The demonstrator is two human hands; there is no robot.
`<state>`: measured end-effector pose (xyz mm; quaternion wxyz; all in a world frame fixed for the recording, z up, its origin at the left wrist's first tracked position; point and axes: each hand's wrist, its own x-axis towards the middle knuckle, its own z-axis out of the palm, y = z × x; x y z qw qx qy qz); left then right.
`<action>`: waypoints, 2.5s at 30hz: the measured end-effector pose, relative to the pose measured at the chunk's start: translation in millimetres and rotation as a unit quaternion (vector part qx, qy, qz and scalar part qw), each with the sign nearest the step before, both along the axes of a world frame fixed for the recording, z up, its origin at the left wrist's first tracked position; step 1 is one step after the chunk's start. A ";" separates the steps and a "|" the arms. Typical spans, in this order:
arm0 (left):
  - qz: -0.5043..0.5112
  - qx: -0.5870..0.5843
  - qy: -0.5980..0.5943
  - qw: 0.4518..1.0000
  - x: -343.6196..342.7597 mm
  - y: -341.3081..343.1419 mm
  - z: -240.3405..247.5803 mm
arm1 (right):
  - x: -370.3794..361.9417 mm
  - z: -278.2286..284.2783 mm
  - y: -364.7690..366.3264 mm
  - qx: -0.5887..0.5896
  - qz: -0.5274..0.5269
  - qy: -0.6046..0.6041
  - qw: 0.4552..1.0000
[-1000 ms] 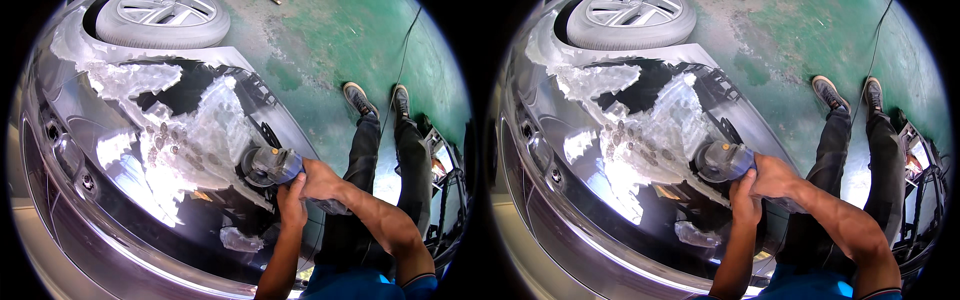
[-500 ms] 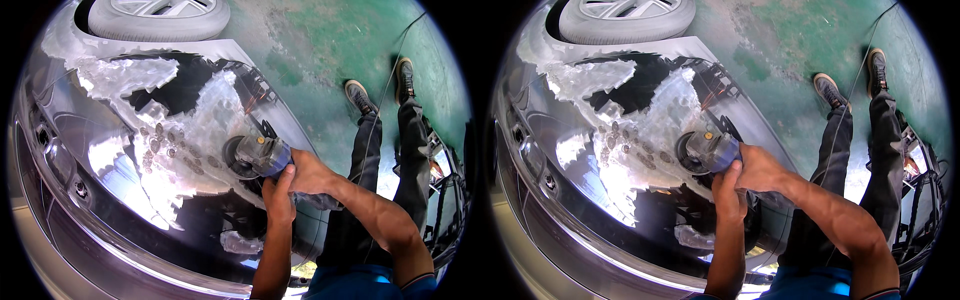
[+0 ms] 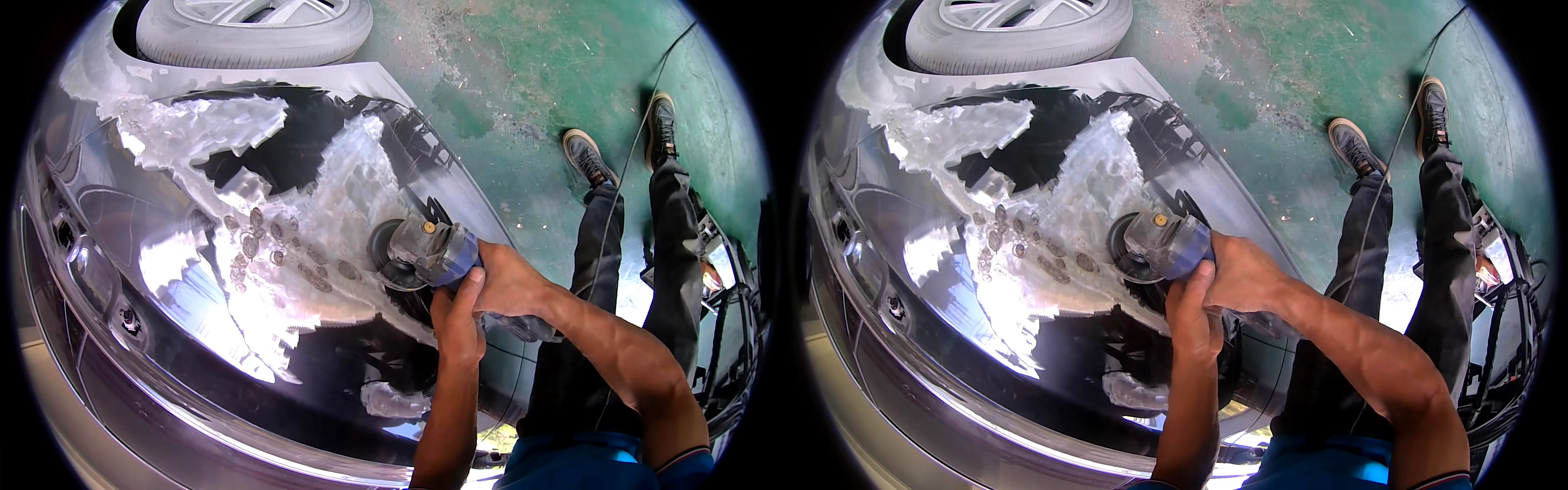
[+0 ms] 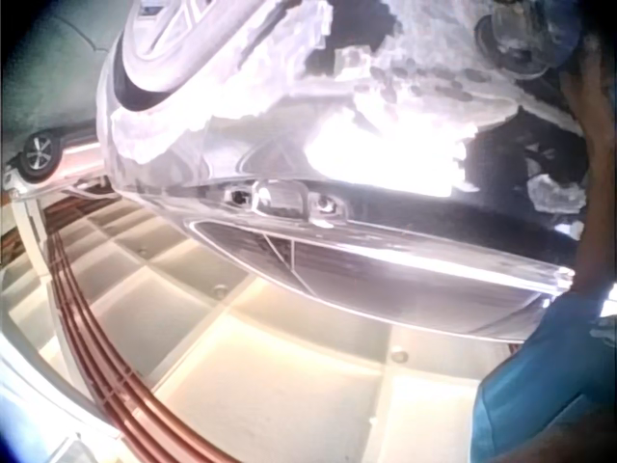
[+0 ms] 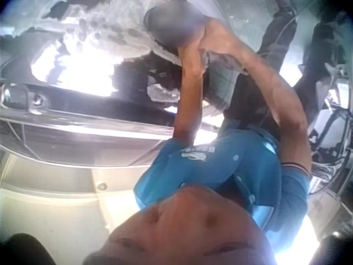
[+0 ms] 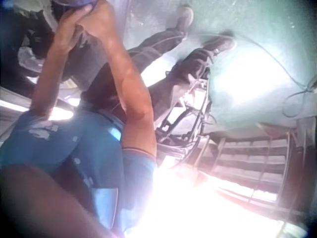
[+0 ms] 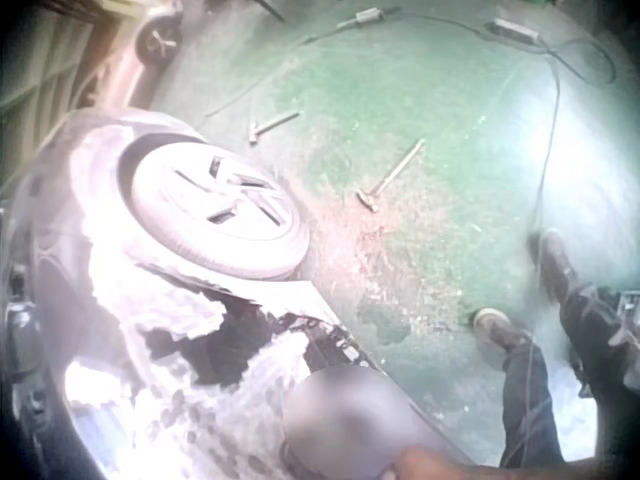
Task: The person uses an angle grinder to remove material from the front fender and door area of a dark-colored car. The operator moves the tool across the surface, generating sparks, and briefly opens the car door to access the frame before continuing the grinding process.
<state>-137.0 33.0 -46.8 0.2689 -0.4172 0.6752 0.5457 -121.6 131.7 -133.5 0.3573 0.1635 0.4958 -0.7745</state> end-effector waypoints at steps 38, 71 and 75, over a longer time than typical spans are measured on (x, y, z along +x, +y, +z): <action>-0.348 -0.671 0.255 0.603 39.6 -5.4 63.5 | -169.3 -81.0 178.6 0.020 -0.077 0.051 0.996; 0.185 -0.098 0.534 0.819 -6.1 54.5 -249.2 | -112.6 -183.9 27.3 0.104 0.107 0.624 0.767; 0.167 -0.126 0.569 0.795 -21.7 43.4 -221.9 | -127.6 -152.8 17.7 0.064 0.064 0.644 0.760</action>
